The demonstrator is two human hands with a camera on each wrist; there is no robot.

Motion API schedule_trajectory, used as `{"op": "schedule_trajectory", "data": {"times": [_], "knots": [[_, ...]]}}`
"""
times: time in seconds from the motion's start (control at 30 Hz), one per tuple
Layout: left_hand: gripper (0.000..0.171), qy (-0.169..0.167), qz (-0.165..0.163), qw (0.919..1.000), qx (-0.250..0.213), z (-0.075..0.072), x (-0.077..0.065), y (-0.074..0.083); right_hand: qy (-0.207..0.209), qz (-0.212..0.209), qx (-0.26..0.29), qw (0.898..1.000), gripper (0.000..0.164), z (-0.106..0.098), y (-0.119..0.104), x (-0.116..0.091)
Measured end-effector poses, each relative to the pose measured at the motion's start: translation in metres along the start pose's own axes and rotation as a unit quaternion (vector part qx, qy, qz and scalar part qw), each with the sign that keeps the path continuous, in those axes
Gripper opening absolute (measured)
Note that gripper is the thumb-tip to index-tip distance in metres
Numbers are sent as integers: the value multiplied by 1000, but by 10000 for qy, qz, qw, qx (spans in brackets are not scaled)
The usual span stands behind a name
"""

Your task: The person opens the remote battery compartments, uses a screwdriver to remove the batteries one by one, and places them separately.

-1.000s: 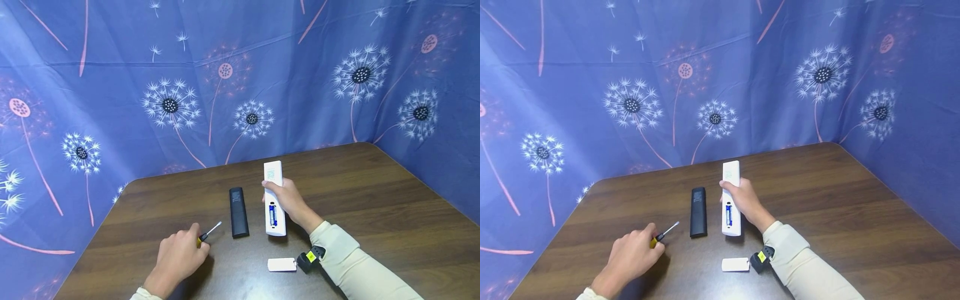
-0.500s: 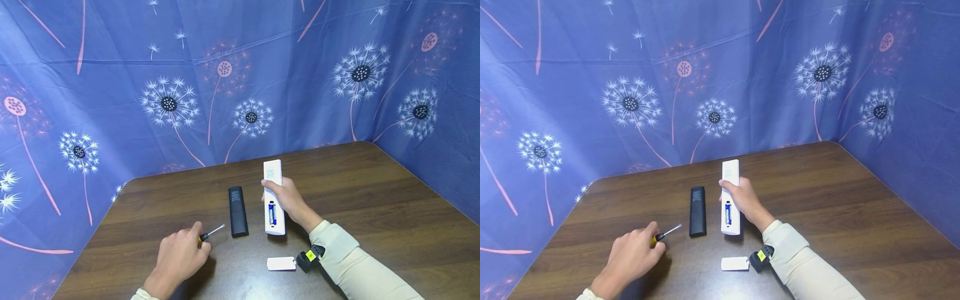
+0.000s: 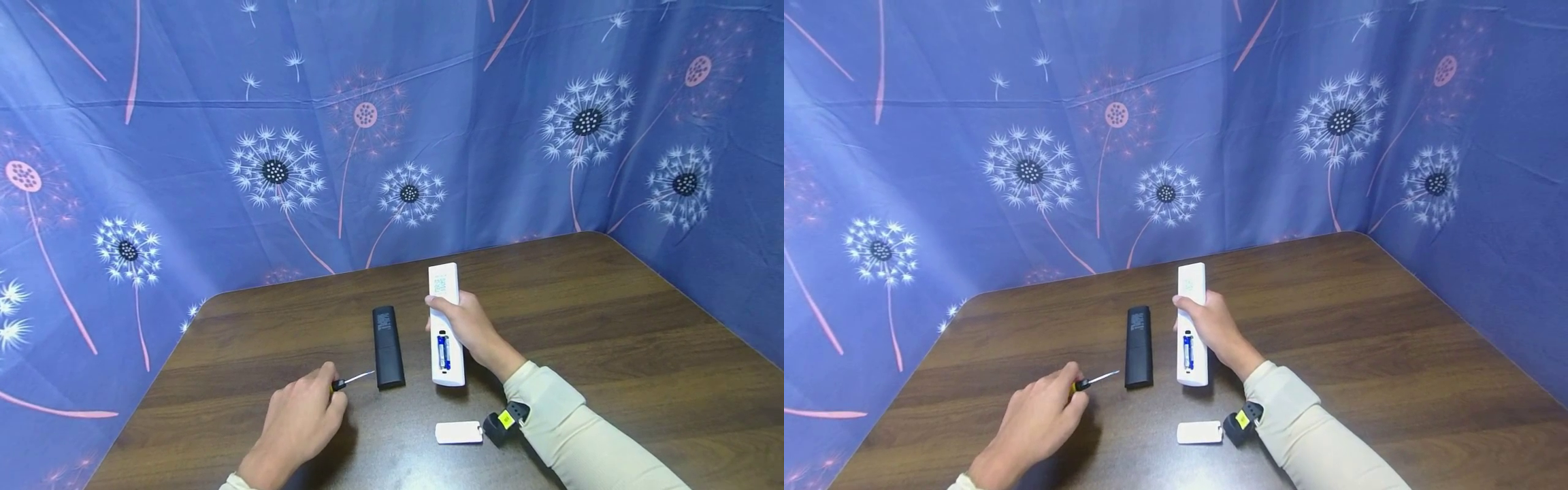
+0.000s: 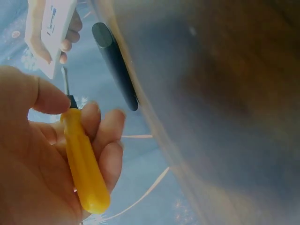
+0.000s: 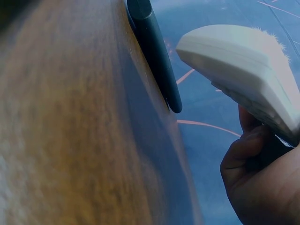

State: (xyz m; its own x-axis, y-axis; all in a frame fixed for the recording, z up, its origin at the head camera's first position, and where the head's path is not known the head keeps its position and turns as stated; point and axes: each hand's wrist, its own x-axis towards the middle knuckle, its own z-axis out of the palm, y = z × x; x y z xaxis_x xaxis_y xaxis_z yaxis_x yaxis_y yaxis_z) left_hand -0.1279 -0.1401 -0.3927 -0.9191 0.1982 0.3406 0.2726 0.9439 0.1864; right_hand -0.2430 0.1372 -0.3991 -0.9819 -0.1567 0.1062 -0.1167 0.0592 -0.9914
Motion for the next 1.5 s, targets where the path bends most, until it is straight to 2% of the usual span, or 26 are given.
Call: {"op": "schedule_trajectory", "data": {"times": [0.3,0.73,0.97,1.33,1.5], "knots": [[9,211,118,9996,-112,2,1,5,-48,-21,-10,10000,44,2,0,0],[17,92,319,9992,-204,6,8,15,-58,-25,-54,10000,45,1,2,0],[20,306,496,9981,-212,9,8,20,-28,16,-105,9999,44,2,1,0],[27,5,623,9976,-292,8,11,26,-25,-41,-72,10000,42,1,1,-1],[21,30,659,9974,-290,10,11,27,-27,-25,-93,9999,44,2,2,0]]}}
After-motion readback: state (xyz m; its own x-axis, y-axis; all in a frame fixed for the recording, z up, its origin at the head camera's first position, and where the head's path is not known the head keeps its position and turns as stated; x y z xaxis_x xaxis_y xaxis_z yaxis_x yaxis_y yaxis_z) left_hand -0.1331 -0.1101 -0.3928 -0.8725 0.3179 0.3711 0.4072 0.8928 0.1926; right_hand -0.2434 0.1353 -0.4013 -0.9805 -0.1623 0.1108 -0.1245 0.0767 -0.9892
